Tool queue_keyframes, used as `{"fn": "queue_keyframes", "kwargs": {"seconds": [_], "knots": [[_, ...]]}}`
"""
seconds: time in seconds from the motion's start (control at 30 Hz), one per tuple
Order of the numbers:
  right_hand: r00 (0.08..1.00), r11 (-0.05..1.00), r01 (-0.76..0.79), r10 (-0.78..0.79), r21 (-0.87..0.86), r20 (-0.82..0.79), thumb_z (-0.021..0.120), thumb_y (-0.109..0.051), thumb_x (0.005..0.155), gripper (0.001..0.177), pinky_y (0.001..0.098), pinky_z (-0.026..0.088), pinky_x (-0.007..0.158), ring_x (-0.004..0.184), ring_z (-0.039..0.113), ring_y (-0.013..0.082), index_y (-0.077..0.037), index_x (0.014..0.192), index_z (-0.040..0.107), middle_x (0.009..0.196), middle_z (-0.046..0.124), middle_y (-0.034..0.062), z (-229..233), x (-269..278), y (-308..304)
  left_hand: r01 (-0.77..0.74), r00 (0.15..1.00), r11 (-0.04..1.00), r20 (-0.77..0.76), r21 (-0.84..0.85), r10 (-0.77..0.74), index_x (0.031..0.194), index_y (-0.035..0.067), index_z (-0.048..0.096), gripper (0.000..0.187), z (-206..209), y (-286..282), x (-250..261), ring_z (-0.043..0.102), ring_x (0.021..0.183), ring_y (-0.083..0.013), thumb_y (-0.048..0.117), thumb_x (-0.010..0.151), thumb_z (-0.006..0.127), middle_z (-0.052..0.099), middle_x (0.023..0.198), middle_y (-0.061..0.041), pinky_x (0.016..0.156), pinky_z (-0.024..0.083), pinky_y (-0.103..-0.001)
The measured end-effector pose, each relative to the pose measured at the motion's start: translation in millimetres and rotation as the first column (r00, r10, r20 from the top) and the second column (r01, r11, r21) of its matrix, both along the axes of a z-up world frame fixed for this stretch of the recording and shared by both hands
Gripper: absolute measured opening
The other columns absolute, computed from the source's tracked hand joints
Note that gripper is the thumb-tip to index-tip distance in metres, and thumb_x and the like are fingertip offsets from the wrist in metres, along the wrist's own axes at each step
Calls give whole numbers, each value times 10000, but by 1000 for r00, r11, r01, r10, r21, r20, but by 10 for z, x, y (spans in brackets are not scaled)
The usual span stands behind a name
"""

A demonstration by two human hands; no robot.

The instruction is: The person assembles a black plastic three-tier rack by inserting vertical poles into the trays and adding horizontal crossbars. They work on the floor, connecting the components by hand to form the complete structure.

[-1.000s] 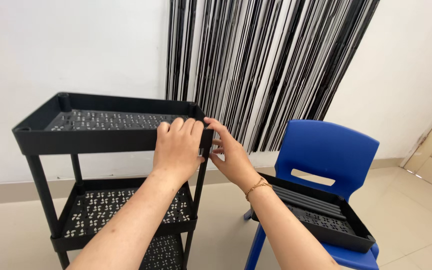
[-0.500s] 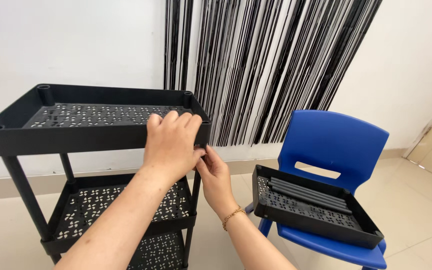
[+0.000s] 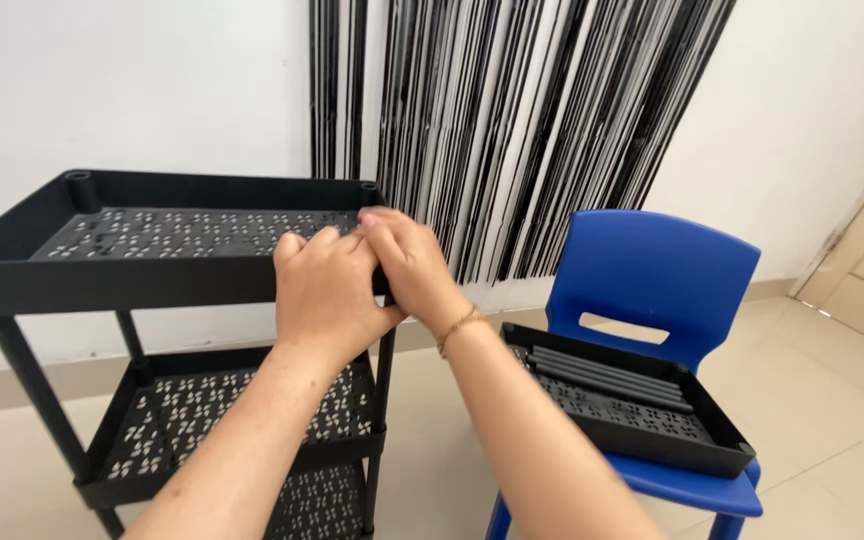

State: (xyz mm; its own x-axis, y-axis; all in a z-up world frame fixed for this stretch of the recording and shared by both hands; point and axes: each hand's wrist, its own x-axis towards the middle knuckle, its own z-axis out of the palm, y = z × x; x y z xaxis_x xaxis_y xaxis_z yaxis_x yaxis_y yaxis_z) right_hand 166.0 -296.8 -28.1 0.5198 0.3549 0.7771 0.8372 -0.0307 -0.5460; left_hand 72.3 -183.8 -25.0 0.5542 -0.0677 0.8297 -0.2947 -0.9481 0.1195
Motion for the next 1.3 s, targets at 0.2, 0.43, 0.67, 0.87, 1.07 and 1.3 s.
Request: {"fn": "queue_keyframes", "kwargs": {"seconds": [0.2, 0.43, 0.67, 0.87, 1.07, 1.3], "knots": [[970, 981, 161, -178, 109, 166, 508, -227, 1038, 398, 384, 470, 955, 694, 590, 254, 49, 764, 593, 701, 615, 132, -194, 63, 83, 17, 964, 1000, 264, 4, -18, 825, 159, 682, 195, -142, -30, 139, 588, 776, -189, 168, 668, 796, 655, 762, 54, 756, 344, -419], [971, 976, 193, -204, 97, 123, 516, -225, 1016, 387, 422, 478, 671, 705, 583, 255, 11, 732, 632, 680, 634, 128, -83, -189, 144, 109, 963, 993, 251, -34, -98, 713, 168, 656, 147, -96, 19, 73, 563, 691, -196, 185, 634, 779, 638, 682, 49, 689, 304, -424], [978, 940, 207, -205, -271, 35, 416, -353, 1073, 480, 402, 299, 1150, 914, 673, 283, -46, 951, 764, 875, 697, 139, 40, -623, 43, 381, 924, 915, 68, -134, -375, 660, 80, 675, 288, -182, 813, 28, 487, 582, -208, 334, 721, 797, 549, 592, -33, 624, 343, -395], [998, 955, 32, -48, -294, -45, 479, -329, 1061, 397, 421, 397, 1165, 1292, 574, 268, -68, 1176, 756, 1274, 756, 104, 416, -453, -410, 368, 840, 682, -89, -632, -536, 569, -45, 453, 578, -290, 1868, 133, 395, 653, -166, 249, 996, 708, 446, 674, -79, 604, 354, -364], [996, 937, -63, 81, -345, 37, 610, -209, 965, 280, 398, 410, 1134, 1340, 532, 235, -73, 1181, 726, 1295, 709, 68, 216, -569, -240, 397, 847, 715, -71, -576, -527, 628, 0, 591, 371, -270, 2306, 186, 673, 1056, -196, 189, 934, 680, 617, 692, -124, 869, 499, -338], [985, 796, 172, -151, -581, 85, 632, -274, 935, 244, 384, 529, 819, 854, 677, 206, -78, 983, 769, 893, 742, 74, 444, -583, 68, -206, 825, 939, -564, -274, 17, 1029, 108, 811, 430, 536, 1727, -159, 717, 1056, -298, 482, 954, 612, 780, 1034, -132, 966, 522, -432]]}}
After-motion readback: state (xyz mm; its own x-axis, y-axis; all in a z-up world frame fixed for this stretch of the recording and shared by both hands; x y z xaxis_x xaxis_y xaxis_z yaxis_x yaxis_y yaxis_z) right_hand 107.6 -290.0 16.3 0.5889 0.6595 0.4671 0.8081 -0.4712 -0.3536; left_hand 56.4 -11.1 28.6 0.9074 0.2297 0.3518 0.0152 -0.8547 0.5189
